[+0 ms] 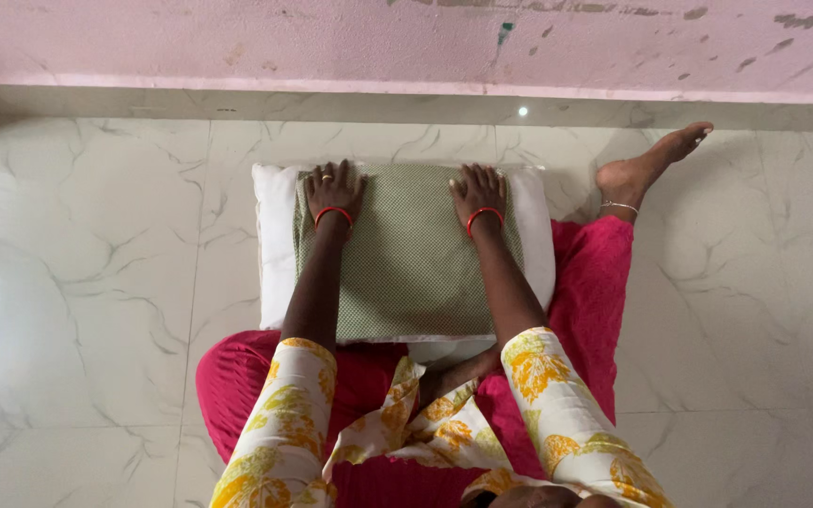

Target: The person sits on the floor and puts pillowcases on pillows. They handle three pillows, inserting each into a different patterned pillowcase and smoothing the fabric.

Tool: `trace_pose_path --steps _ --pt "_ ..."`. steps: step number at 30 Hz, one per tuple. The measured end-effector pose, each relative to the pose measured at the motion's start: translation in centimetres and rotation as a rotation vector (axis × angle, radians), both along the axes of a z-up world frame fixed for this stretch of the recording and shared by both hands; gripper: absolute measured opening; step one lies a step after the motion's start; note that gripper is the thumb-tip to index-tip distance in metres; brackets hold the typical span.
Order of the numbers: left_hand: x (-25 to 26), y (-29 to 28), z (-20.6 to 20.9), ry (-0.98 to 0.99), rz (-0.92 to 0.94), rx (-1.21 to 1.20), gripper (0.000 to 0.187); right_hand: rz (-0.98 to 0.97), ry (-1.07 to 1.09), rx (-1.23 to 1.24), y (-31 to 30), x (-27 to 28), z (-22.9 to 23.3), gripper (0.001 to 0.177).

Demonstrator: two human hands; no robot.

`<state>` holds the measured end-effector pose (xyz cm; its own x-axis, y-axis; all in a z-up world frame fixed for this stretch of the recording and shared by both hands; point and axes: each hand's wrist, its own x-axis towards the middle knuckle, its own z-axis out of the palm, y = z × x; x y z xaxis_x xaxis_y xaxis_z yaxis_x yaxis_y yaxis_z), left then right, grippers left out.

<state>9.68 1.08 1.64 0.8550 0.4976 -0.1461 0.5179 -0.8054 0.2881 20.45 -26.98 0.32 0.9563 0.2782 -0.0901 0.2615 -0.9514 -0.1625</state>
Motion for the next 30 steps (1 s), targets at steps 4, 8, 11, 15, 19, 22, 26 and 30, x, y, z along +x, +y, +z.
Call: trace_pose_path --steps 4,8,11,15,19,22,26,30 --pt "-0.4 1.1 -1.4 0.032 0.057 0.048 0.073 -0.123 0.064 -0.009 -2.6 0.0 0.3 0.068" --pt "-1.7 0.9 -1.1 0.027 0.182 0.088 0.072 -0.198 0.041 -0.011 -6.1 -0.7 -0.8 0.073" --pt "-3.6 0.9 -0.1 0.036 0.301 0.067 0.072 -0.248 0.009 0.017 -8.8 -2.0 -2.2 0.073" --pt "-7.9 1.6 0.8 0.056 0.373 -0.028 0.076 -0.31 -0.01 0.188 -13.5 -4.9 -2.8 0.072" --pt "-13.2 1.7 0.8 0.05 0.451 -0.157 0.079 -0.396 0.145 0.412 -17.1 -8.4 -2.4 0.073" --pt "-16.5 1.8 -0.1 0.07 0.583 -0.336 0.081 -0.397 0.118 0.557 -17.9 -11.0 -1.9 0.069" --pt "-19.0 3.0 -1.3 -0.023 0.607 -0.503 0.071 -0.521 0.088 0.923 -17.6 -12.5 -1.4 0.067" --pt "-19.2 -0.4 -0.3 -0.143 0.527 -0.132 0.072 -0.408 -0.256 0.995 -16.1 -13.6 -1.3 0.072"
